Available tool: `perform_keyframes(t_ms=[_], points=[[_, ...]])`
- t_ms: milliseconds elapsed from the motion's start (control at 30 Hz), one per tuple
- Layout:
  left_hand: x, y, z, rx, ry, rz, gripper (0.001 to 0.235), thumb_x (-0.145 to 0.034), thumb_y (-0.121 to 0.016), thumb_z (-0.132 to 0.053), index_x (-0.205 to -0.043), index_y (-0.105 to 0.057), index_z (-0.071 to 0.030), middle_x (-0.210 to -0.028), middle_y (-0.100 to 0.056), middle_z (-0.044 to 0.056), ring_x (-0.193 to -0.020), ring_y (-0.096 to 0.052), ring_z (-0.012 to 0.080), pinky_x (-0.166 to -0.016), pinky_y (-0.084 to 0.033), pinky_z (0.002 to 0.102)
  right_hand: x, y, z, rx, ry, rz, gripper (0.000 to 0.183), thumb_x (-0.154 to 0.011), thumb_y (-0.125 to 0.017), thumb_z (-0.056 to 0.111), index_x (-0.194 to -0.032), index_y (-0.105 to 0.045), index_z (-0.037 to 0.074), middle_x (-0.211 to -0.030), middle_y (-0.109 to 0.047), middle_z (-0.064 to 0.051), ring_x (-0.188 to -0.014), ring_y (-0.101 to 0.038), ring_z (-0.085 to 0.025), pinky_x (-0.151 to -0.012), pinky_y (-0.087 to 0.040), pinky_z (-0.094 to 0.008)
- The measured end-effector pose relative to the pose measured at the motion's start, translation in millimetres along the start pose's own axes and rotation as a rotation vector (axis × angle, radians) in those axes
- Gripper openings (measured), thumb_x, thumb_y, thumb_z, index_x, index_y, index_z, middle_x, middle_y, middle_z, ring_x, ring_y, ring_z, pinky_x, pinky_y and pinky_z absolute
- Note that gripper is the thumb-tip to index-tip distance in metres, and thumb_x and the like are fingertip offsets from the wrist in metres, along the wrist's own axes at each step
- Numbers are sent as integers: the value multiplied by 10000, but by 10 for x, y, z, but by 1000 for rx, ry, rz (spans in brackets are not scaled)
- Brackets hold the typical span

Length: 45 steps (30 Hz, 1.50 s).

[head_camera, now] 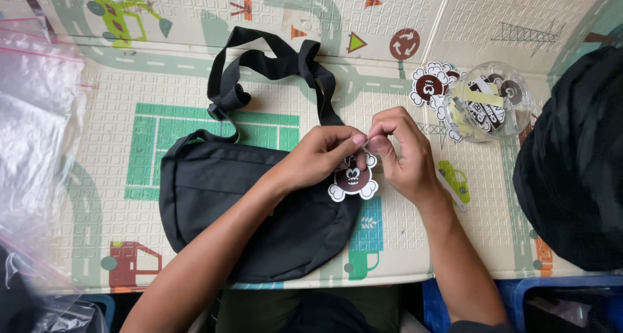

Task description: The person removes a black sling bag from a plastic bag and places it on a table. They use a white marker to wipe the surface of the bag, including the strap and front pocket. Finally, they attach a decorative sticker to the bag.

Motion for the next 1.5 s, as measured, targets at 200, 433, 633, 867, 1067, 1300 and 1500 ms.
perform_keyframes(t_ms=[200, 433, 633, 867, 1067, 1300, 1500], points=[[75, 125, 44, -483, -77, -125, 122, -1065, -761, -178, -1181, -794, -199, -790, -842, -38, -642, -765, 191, -696, -597, 315, 18, -93, 23, 69, 32, -31, 216, -1229, -601, 199, -1117, -683, 34, -1051, -649, -109, -828, -616, -266, -797, -564, -417], [310, 14, -566, -998, -548, -206, 169, -998, -859, -156, -1095, -727, -197, -1174, -743, -22, -810, -773, 275, -673, -631, 403, 26, -171, -277, 123, -151, 32, 243, -1256, -574, 204, -1130, -649, 11, -1020, -633, -145, -874, -648, -328, -777, -536, -447], [344, 59, -631, -1122, -647, -240, 86, -965, -804, -147, -952, -723, -174, -1071, -676, -29, -741, -703, 238, -604, -596, 370, 6, -214, -171, 152, -155, 90, 190, -1234, -613, 161, -1116, -656, 19, -1029, -650, -148, -887, -661, -350, -816, -547, -472], [128, 424, -168, -579, 28, -239, 188, -800, -796, -362, -758, -725, -193, -662, -632, -9, -592, -704, 293, -609, -561, 424, 20, -345, 59, 179, -113, 173, 133, -1190, -663, 178, -1096, -675, 84, -1096, -684, -81, -926, -680, -323, -857, -538, -458], [121, 547, 367, -210, 376, -274, 220, -834, -830, -378, -780, -845, -165, -648, -675, 4, -640, -647, 148, -665, -544, 296, -28, -268, 128, 67, -75, 138, 142, -1179, -684, 132, -1077, -706, 36, -1056, -701, -130, -891, -687, -345, -853, -557, -470], [213, 467, 108, 8, 408, -221, 156, -840, -820, -224, -870, -875, -81, -686, -713, 34, -672, -655, 128, -646, -548, 258, 17, -248, 100, 60, 30, 76, 104, -1122, -777, 139, -1077, -788, 45, -1032, -757, -92, -861, -706, -305, -843, -589, -438], [223, 496, 124, 63, 392, -186, 181, -872, -807, -161, -958, -893, -27, -734, -737, 75, -685, -706, 152, -649, -613, 269, -34, -240, 225, 85, 120, -3, 27, -1060, -860, 30, -1074, -845, 13, -971, -786, -107, -805, -724, -270, -810, -620, -403]])
Point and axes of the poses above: each hand's wrist, its own x-axis away from the middle knuckle, its own y-axis out of the back of the hand, z = x × y, the point moved 10 cm from there along -x, towards the middle knuckle
